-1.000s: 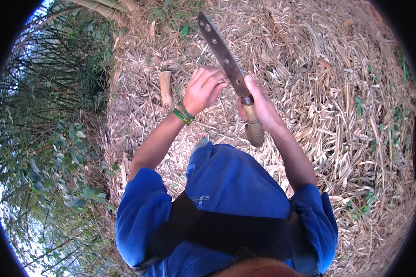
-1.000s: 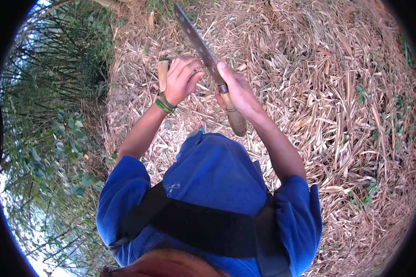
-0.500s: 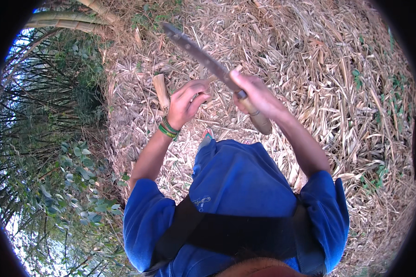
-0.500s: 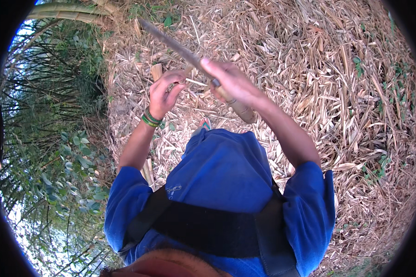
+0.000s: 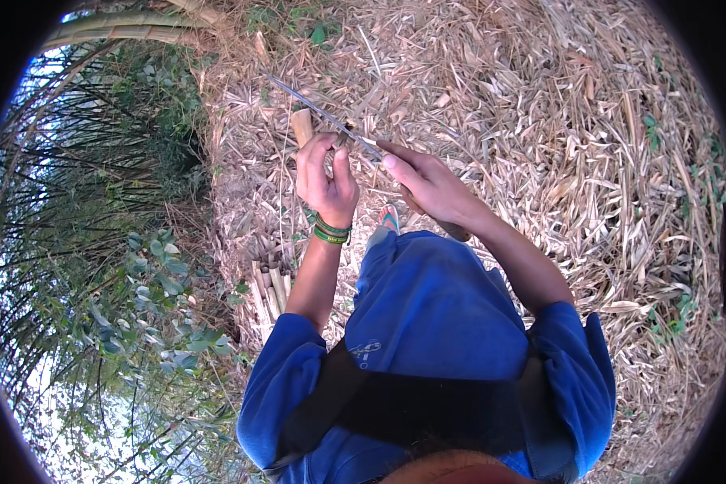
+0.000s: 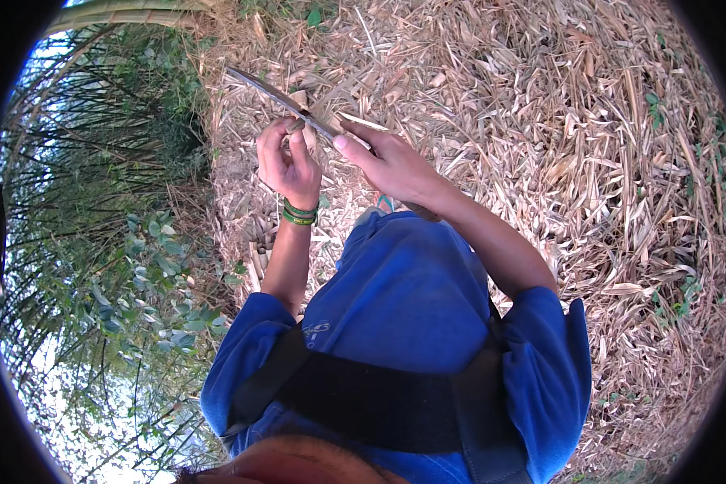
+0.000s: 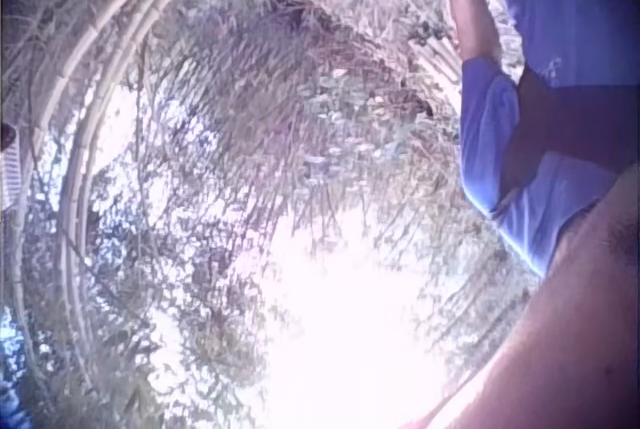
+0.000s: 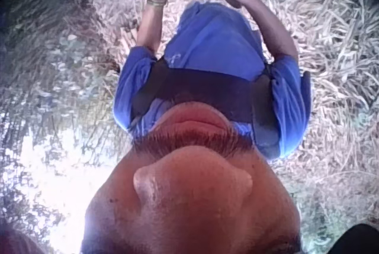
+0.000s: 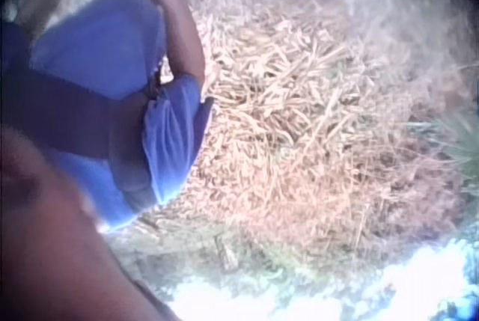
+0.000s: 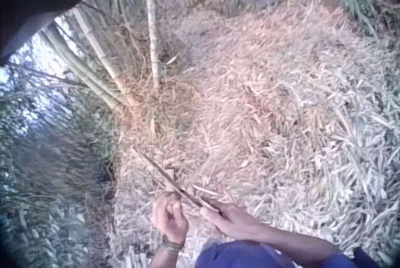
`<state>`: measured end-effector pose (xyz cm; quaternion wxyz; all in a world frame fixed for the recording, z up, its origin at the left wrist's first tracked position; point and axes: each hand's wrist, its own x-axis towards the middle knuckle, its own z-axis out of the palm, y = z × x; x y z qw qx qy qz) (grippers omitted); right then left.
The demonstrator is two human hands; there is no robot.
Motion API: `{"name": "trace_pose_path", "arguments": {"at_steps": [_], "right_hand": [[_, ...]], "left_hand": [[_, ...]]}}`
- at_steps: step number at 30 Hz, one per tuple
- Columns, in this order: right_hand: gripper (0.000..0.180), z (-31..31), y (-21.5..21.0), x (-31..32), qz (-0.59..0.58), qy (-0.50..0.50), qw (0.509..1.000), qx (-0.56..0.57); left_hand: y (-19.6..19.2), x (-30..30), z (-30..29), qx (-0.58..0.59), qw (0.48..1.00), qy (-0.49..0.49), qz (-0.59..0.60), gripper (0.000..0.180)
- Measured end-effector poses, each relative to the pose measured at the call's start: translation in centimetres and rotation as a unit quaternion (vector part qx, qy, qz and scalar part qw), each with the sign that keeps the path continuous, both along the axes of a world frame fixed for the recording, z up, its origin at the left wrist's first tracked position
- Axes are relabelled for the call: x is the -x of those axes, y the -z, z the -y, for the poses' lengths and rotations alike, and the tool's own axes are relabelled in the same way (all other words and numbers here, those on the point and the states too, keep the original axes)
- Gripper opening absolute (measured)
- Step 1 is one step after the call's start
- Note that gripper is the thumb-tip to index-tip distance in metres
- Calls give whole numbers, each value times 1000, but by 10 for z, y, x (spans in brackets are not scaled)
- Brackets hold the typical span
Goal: The person ties a bundle of bamboo stalks together with a fiber strip and uses a machete to strip a piece of wood while sitting on the ground.
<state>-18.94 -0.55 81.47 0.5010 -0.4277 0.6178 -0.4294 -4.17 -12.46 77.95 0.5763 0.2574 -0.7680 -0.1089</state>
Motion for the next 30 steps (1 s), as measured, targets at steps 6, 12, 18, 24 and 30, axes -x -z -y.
{"name": "trace_pose_path", "arguments": {"at_steps": [6,12,18,24,30], "right_hand": [[71,12,13,7,-74,-12,997,11],[69,16,28,-4,4,-45,999,-27],[66,31,62,3,426,-52,890,-156],[69,37,42,-20,98,-19,994,-46],[63,38,58,-19,104,-36,992,-60]], "left_hand": [[-2,4,1,34,999,-37,-4,13],[10,-12,-3,9,998,-52,16,13],[40,-22,0,-84,995,-43,30,16],[41,-10,-22,-307,934,18,-181,20],[30,-12,-15,-321,940,-105,-38,27]]}}
